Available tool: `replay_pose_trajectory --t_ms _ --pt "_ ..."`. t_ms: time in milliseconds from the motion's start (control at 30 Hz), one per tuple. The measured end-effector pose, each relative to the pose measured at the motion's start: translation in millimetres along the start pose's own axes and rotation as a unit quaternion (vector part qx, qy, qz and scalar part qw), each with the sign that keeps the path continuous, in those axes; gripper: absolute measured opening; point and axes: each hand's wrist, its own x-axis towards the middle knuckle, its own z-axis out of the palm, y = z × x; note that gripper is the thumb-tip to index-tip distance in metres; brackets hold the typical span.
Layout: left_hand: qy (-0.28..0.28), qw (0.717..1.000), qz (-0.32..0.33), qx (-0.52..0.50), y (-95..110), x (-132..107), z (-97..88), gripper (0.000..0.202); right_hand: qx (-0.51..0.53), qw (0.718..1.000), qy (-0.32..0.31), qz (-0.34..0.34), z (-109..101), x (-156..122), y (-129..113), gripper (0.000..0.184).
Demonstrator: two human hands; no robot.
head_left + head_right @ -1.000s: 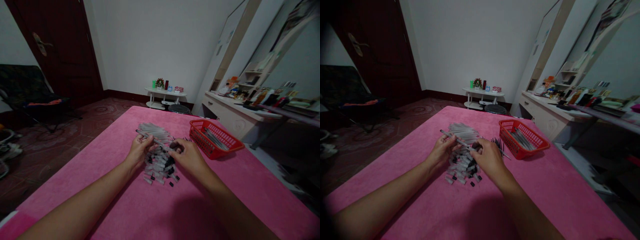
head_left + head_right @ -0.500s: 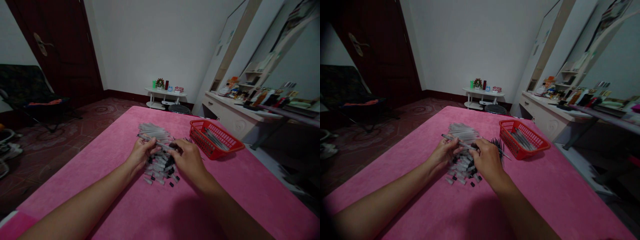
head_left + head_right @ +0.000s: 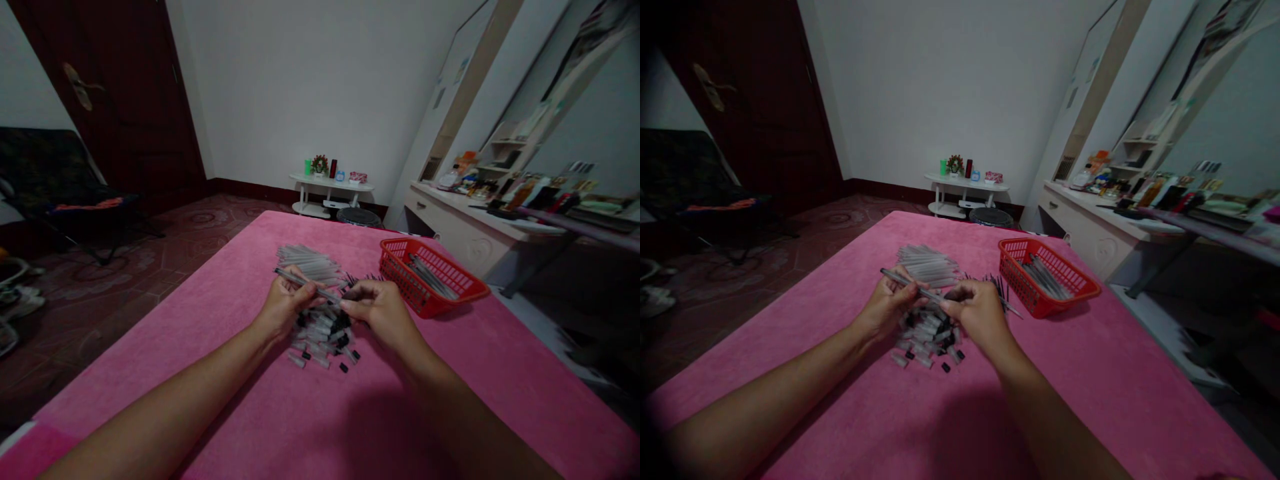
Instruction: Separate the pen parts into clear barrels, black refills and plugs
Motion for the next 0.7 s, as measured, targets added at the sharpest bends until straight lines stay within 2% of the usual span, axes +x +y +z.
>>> replay_pose_trajectory --t_ms 100,167,333,400,433,500,567,633,700 --pt "-0.017 1.0 0.015 0.021 -0.1 -0.6 0.3 0.041 0.088 0.992 -0.032 0.083 -1.6 0.8 -1.6 0.017" --pt "-0.019 0.999 0.026 0.031 -1.1 -0.2 1.2 0.039 0.103 0.99 -0.038 0.088 0.3 0.8 -1.3 0.018" --pt "-0.032 0.997 0.032 0.069 -2.4 1.6 6.1 0.035 -0.012 0.999 -0.037 -0.018 0.1 2.3 -7.5 0.013" --pt "-0.025 0.995 0.044 0.091 -0.3 4.4 4.2 0.034 -0.08 0.994 -0.004 -0.068 -13.0 5.5 -14.3 0.014" --pt "-0.013 0.993 0.057 0.106 1.2 6.7 1.3 0.034 -0.113 0.989 0.031 -0.085 -23.5 7.8 -17.6 0.016" --pt "0.023 0.983 0.094 0.157 4.5 13.0 -8.6 0.031 -0.176 0.968 0.138 -0.114 -51.2 12.8 -22.1 0.02" --pt "0.069 0.957 0.141 0.245 7.2 20.4 -22.6 0.024 -0.265 0.927 0.243 -0.106 -83.2 17.3 -21.3 0.023" --pt "0.086 0.912 0.186 0.357 8.8 26.4 -36.9 0.018 -0.378 0.867 0.321 -0.051 -113.3 20.0 -14.9 0.027" --pt "0.062 0.853 0.222 0.469 9.5 29.6 -48.0 0.016 -0.465 0.818 0.338 0.006 -136.1 21.3 -5.5 0.032"
